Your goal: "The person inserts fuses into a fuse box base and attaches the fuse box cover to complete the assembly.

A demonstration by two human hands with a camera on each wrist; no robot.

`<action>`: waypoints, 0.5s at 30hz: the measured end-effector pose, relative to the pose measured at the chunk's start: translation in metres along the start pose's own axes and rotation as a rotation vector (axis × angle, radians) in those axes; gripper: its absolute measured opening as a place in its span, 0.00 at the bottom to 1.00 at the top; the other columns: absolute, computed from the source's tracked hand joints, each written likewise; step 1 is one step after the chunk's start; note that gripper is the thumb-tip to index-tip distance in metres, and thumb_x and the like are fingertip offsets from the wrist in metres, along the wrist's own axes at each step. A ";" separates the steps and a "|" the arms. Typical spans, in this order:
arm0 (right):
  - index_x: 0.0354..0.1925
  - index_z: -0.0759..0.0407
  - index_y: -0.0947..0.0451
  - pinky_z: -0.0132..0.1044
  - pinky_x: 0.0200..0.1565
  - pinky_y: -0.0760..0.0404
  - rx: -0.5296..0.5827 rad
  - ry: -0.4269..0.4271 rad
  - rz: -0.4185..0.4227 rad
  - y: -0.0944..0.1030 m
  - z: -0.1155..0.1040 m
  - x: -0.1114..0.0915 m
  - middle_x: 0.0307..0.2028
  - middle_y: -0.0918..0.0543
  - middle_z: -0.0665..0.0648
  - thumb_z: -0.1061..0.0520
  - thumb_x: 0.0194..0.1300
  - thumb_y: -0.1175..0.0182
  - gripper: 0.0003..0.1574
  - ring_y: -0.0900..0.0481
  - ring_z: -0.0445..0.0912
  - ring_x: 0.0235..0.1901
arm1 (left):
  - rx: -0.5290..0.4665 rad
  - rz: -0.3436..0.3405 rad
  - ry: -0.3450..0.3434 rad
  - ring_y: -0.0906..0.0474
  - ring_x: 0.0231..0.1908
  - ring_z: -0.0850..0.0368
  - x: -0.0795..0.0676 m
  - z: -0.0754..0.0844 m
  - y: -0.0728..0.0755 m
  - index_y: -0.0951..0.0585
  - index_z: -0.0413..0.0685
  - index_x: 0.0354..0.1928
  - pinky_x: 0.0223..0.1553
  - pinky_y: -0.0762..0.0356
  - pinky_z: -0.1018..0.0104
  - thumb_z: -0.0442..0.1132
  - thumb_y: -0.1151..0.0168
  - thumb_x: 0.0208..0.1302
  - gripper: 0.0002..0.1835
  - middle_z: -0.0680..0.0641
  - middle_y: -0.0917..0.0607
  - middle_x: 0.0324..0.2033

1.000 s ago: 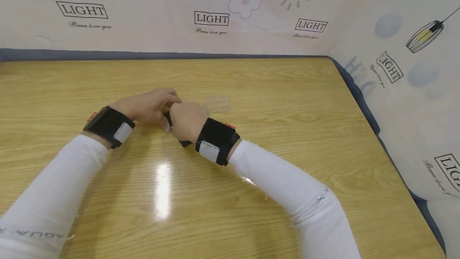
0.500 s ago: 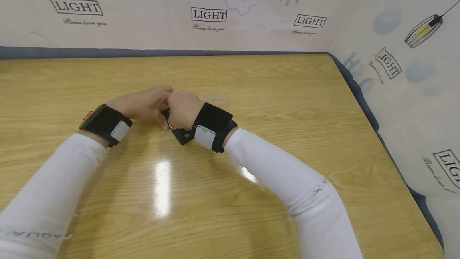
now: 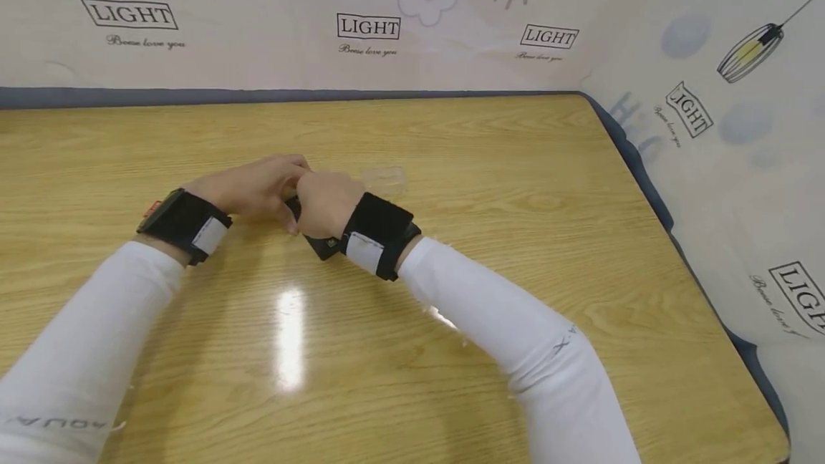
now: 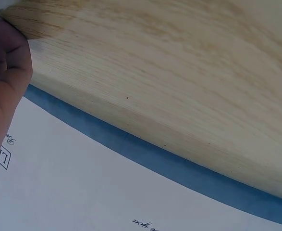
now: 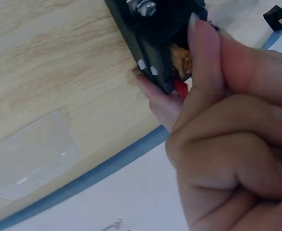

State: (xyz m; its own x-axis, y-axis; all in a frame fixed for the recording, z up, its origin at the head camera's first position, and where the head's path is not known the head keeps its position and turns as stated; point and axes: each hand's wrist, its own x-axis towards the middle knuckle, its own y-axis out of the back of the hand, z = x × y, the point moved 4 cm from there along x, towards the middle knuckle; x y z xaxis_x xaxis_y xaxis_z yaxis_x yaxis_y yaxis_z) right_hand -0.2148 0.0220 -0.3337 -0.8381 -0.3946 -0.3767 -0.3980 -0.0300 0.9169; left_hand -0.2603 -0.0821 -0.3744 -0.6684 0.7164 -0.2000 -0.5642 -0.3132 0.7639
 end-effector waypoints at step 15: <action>0.36 0.59 0.20 0.34 0.20 0.32 -0.011 0.030 -0.005 -0.001 -0.006 0.000 0.24 0.28 0.52 0.48 0.61 0.37 0.15 0.30 0.44 0.21 | 0.000 0.012 0.028 0.30 0.42 0.48 -0.001 0.001 0.000 0.17 0.45 0.47 0.48 0.27 0.51 0.31 0.21 0.39 0.27 0.42 0.23 0.44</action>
State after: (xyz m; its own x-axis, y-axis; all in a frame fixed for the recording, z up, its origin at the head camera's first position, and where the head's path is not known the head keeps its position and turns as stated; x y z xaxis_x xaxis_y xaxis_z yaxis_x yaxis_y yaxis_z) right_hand -0.2124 0.0167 -0.3334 -0.8247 -0.4217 -0.3768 -0.3974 -0.0419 0.9167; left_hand -0.2590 -0.0825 -0.3740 -0.6884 0.6949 -0.2079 -0.5562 -0.3216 0.7663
